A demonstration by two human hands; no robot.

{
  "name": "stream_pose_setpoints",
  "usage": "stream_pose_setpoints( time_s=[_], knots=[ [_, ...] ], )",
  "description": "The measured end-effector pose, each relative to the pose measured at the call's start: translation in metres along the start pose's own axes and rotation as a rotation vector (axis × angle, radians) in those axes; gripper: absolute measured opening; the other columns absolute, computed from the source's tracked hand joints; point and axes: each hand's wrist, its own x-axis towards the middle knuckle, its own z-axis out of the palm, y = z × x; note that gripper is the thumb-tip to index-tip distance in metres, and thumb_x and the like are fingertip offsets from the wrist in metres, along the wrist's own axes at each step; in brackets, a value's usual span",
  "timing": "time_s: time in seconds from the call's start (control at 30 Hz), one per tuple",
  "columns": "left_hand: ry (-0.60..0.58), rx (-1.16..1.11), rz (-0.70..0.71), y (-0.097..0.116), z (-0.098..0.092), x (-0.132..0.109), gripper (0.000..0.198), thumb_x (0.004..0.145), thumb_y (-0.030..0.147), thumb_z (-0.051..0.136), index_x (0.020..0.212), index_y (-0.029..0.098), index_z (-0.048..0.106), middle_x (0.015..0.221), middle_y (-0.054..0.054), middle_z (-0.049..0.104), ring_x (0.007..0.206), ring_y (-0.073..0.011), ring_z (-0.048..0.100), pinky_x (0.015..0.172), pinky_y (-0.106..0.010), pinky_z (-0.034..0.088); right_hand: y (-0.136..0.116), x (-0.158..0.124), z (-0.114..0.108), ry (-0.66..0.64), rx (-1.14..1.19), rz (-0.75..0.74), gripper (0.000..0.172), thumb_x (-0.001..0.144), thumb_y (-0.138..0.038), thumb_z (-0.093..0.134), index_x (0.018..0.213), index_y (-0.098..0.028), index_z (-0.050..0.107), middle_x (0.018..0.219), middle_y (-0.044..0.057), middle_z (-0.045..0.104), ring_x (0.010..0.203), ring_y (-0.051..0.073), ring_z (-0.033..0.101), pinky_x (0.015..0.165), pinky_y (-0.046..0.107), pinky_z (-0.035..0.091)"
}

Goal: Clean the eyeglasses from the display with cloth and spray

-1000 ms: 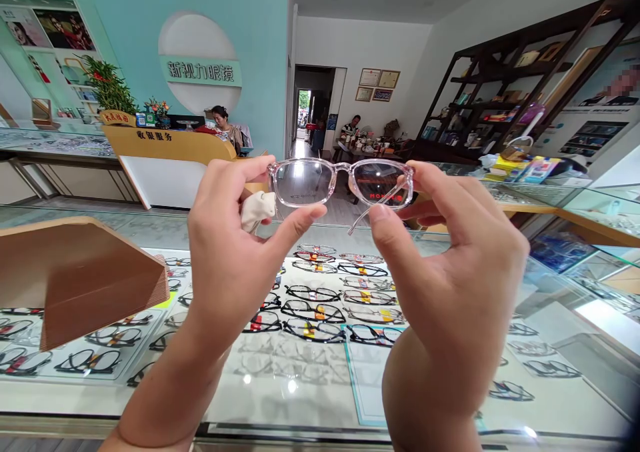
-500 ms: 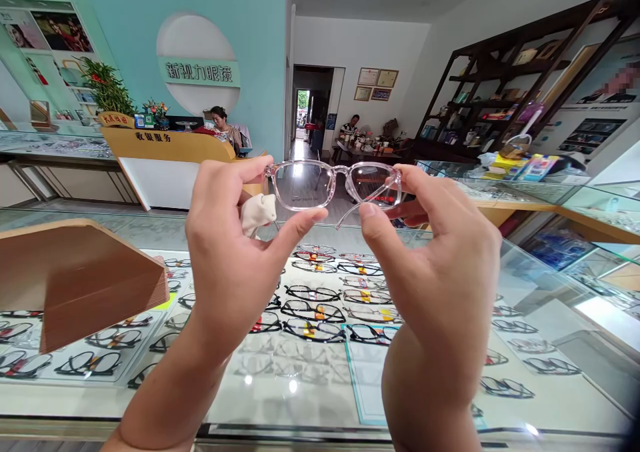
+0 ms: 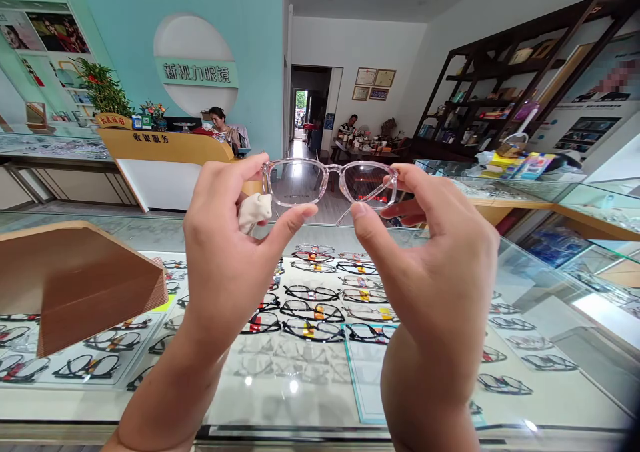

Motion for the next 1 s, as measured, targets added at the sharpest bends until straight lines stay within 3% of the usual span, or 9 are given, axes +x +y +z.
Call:
stream_pose_setpoints(
  time_s=[0.23,0.53,0.8,1.0],
  knots=[
    [0.000,-0.007,-0.009,-0.001,0.001,-0.001,0.060,0.086,0.069,0.090,0.134,0.035,0.076,0.124,-0.008,0.073,0.104,-0.0289,0.074,0.075,-0.041,0.066,0.002,-0.002,0.004,-0.007,0.033,-0.025,0.043,0.098,-0.042,0.073,0.137,-0.026,0.074,0.115,0.009,0.081,0.084,0.024,0.073,0.085,0.049,0.062],
    [0.053,0.022,0.011,0.004,0.003,-0.003,0.061,0.088,0.059,0.093,0.138,0.031,0.072,0.126,-0.011,0.066,0.114,-0.0342,0.072,0.091,-0.050,0.067,0.006,0.004,0.019,-0.087,0.150,0.053,0.039,0.096,-0.041,0.070,0.132,-0.025,0.075,0.121,0.008,0.081,0.082,0.020,0.072,0.083,0.044,0.060],
    [0.103,0.027,0.022,0.008,0.001,-0.006,0.064,0.090,0.058,0.090,0.147,0.037,0.070,0.140,-0.011,0.068,0.132,-0.0397,0.066,0.096,-0.059,0.069,0.006,0.000,0.036,-0.037,0.257,0.042,0.052,0.098,-0.041,0.068,0.148,-0.030,0.068,0.139,0.012,0.076,0.087,0.022,0.076,0.084,0.047,0.065],
    [0.140,0.015,0.041,0.005,0.009,-0.008,0.065,0.096,0.059,0.084,0.155,0.040,0.064,0.156,-0.008,0.066,0.132,-0.0392,0.069,0.090,-0.059,0.070,0.000,-0.007,0.051,0.110,0.360,0.025,0.065,0.102,-0.040,0.065,0.164,-0.029,0.050,0.164,0.018,0.062,0.108,0.029,0.080,0.091,0.051,0.068]
  ],
)
